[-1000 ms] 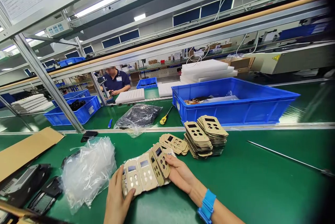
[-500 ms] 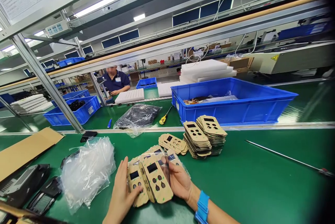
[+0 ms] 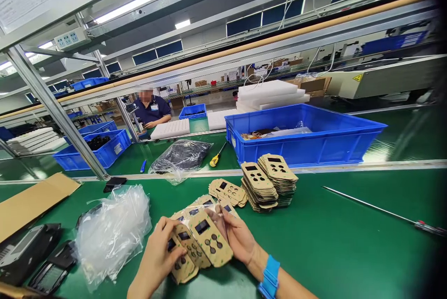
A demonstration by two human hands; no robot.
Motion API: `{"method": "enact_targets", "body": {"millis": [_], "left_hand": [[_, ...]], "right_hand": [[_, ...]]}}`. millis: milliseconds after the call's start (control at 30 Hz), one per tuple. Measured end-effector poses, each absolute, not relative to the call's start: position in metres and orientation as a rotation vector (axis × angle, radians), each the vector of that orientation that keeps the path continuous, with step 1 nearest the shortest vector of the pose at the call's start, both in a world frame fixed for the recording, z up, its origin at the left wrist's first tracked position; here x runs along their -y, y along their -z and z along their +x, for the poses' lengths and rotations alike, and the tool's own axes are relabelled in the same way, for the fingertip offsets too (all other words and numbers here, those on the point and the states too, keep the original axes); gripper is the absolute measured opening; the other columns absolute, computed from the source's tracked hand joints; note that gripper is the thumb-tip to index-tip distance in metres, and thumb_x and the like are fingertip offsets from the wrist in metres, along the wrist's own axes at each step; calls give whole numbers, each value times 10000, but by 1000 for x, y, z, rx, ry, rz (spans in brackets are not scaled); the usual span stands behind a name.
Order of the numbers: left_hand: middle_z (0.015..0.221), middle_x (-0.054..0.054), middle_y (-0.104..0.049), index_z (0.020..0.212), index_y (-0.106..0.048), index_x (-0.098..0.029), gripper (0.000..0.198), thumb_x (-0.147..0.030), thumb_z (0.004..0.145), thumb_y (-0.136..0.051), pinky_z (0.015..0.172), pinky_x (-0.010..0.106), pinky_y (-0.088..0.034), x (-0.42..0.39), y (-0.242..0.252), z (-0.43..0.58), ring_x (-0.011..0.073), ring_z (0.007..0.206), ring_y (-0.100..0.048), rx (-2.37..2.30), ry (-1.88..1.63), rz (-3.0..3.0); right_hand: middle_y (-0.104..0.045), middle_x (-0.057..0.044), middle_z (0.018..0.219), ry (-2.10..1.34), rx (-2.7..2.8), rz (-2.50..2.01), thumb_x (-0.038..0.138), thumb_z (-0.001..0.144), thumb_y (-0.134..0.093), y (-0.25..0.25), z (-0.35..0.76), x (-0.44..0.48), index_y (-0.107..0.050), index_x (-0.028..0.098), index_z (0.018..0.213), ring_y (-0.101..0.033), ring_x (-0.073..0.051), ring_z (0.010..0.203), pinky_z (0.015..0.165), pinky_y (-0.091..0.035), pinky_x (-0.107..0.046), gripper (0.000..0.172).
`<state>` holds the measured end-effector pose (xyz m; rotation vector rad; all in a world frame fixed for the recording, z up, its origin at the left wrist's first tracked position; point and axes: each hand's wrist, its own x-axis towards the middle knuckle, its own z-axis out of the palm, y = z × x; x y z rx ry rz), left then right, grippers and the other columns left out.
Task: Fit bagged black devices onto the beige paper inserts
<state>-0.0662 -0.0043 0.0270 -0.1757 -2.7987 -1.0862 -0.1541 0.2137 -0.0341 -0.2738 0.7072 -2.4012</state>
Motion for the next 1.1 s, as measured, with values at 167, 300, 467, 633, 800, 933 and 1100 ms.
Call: {"method": "enact_targets", "body": {"millis": [167, 300, 467, 633, 800, 933, 1100], "left_hand": [[1056, 74, -643, 1239, -527, -250, 708, -385, 597, -794, 878, 424, -498, 23, -34, -56, 294, 989, -620, 2409, 2110, 22], [1006, 97, -713, 1043, -687, -247, 590, -639, 602, -696, 901, 544, -508, 29, -17, -52, 358, 1047, -628, 1903, 2629, 187], [1022, 97, -725, 960, -742, -243, 512, -667, 720, -581, 1068, 594, -345, 22, -11, -50, 361, 1242, -499, 1751, 2945, 86], [1295, 91, -599, 1152, -675, -222, 407, -492, 887, -526, 1161, 535, -162, 7, -22, -44, 312, 1380, -300, 1462, 3245, -235], [1258, 106, -617, 1194, -646, -168, 403, -429, 918, -510, 1146, 483, -230, 22, -30, -36, 294, 1341, -365, 1277, 3180, -266], [1139, 82, -686, 1151, -670, -178, 295, -289, 922, -522, 1067, 449, -386, 33, -37, -33, 277, 1215, -524, 1239, 2990, -77], [1197, 108, -662, 1232, -608, -186, 334, -192, 909, -524, 1008, 457, -468, -13, -48, -45, 292, 1195, -548, 1255, 3012, 276]], "right_hand": [[-719, -2, 856, 2512, -741, -196, 275, 770, -696, 41, -168, -213, -629, 215, 945, -682, -183, 832, 834, -512, -321, 197], [-719, -28, 869, 2469, -791, -228, 217, 723, -756, 35, -163, -211, -630, 184, 1028, -680, -180, 787, 763, -520, -306, 332], [-724, -67, 917, 2353, -835, -265, 408, 793, -740, 26, -150, -209, -665, 161, 1010, -675, -171, 778, 678, -513, -258, 338], [-722, -69, 979, 2286, -824, -216, 500, 729, -782, 21, -140, -210, -658, 177, 1081, -652, -229, 931, 872, -487, -348, 492], [-704, -50, 803, 2389, -840, -49, 592, 687, -772, 14, -150, -216, -664, 146, 1022, -635, -160, 669, 607, -521, -258, 568], [-698, -5, 859, 2538, -960, -22, 492, 688, -819, 8, -156, -219, -638, 212, 1053, -637, -137, 749, 665, -537, -238, 494], [-707, -84, 974, 2363, -973, -237, 553, 740, -758, 2, -136, -210, -628, 187, 1107, -657, -225, 918, 727, -548, -317, 534]]}}
